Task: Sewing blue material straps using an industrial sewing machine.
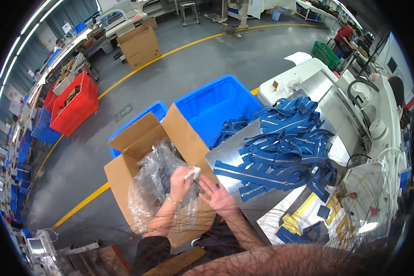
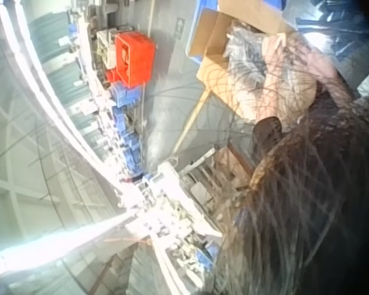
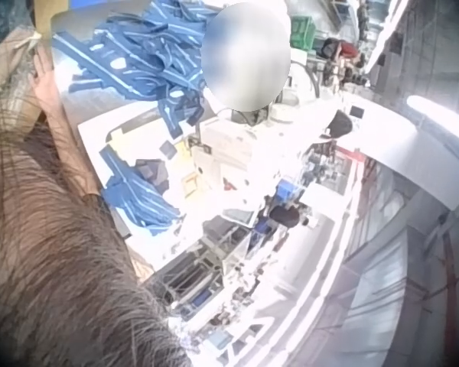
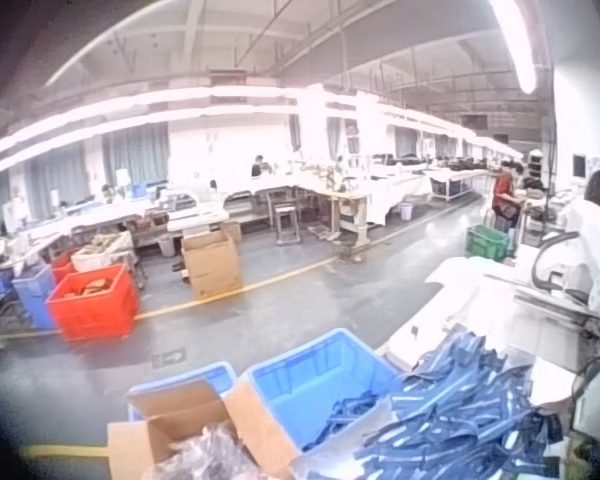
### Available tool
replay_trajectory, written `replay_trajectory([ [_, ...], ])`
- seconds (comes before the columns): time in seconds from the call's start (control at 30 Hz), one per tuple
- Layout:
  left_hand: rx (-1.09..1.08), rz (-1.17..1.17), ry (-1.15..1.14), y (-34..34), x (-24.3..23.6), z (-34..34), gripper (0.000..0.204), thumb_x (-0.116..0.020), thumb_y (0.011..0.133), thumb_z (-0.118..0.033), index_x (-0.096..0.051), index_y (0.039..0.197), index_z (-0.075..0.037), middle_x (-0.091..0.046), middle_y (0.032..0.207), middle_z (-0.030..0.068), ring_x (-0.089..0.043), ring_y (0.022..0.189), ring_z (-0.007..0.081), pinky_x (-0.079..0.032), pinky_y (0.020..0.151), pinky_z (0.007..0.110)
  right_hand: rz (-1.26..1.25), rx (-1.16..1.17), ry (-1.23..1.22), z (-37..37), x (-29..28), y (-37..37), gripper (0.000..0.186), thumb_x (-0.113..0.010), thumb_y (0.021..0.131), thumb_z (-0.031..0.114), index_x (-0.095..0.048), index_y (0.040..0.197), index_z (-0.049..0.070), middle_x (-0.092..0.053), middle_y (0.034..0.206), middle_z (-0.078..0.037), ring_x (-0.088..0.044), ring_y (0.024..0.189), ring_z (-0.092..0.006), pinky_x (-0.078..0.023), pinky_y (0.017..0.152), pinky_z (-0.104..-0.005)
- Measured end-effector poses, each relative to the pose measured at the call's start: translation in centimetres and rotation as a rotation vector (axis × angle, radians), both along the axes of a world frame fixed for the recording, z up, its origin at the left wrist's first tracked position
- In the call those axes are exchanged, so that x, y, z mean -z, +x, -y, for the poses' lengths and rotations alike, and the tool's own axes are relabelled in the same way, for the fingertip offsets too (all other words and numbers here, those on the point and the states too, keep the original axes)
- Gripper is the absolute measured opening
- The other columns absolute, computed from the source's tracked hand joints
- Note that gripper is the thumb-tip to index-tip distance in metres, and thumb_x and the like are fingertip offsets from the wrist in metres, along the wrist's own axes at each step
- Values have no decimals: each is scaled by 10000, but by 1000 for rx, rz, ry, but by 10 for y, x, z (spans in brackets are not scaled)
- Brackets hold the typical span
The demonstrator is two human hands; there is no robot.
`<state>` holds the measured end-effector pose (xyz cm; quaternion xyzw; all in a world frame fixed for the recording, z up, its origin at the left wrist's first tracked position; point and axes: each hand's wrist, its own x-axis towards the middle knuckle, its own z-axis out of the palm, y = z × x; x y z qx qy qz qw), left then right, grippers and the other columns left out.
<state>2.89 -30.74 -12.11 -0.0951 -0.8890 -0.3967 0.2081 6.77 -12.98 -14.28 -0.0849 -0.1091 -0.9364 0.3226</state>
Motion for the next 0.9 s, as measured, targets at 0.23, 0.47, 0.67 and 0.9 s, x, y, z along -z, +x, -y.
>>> replay_trajectory([
  [0.23, 27, 10, 32, 1, 8, -5, 279, -594, 684, 35, -653, 950, -26, -595, 802, 118, -570, 730, 308, -467, 652, 375, -88, 47, 10, 1, -3, -1, 580, -272, 974, 335, -172, 1444, 8, -207, 1513, -119, -222, 1384, -237, -212, 1112, -366],
  [0.47, 239, -130, -224, 3, -4, 4, 341, -615, 641, 7, -659, 968, -83, -533, 727, 81, -560, 692, 272, -451, 610, 357, 128, 214, 950, 2, -15, 10, 491, -413, 970, 275, -335, 1344, -34, -405, 1377, -206, -417, 1272, -321, -322, 1087, -455],
  [0.67, 295, -100, -268, 7, -7, -4, 379, -600, 616, 23, -671, 970, -94, -512, 709, 67, -557, 668, 267, -461, 615, 368, 281, 181, 865, 2, -14, 8, 462, -585, 887, 86, -410, 1292, -54, -517, 1263, -162, -525, 1168, -287, -425, 1021, -404],
  [0.9, 388, -86, 34, 11, -5, -28, 320, -615, 621, 30, -688, 908, -91, -611, 837, 51, -588, 744, 256, -479, 666, 359, 138, 159, 1078, -2, -21, 7, 349, -592, 885, 86, -515, 1219, 20, -583, 1166, -73, -578, 1074, -179, -498, 905, -319],
])
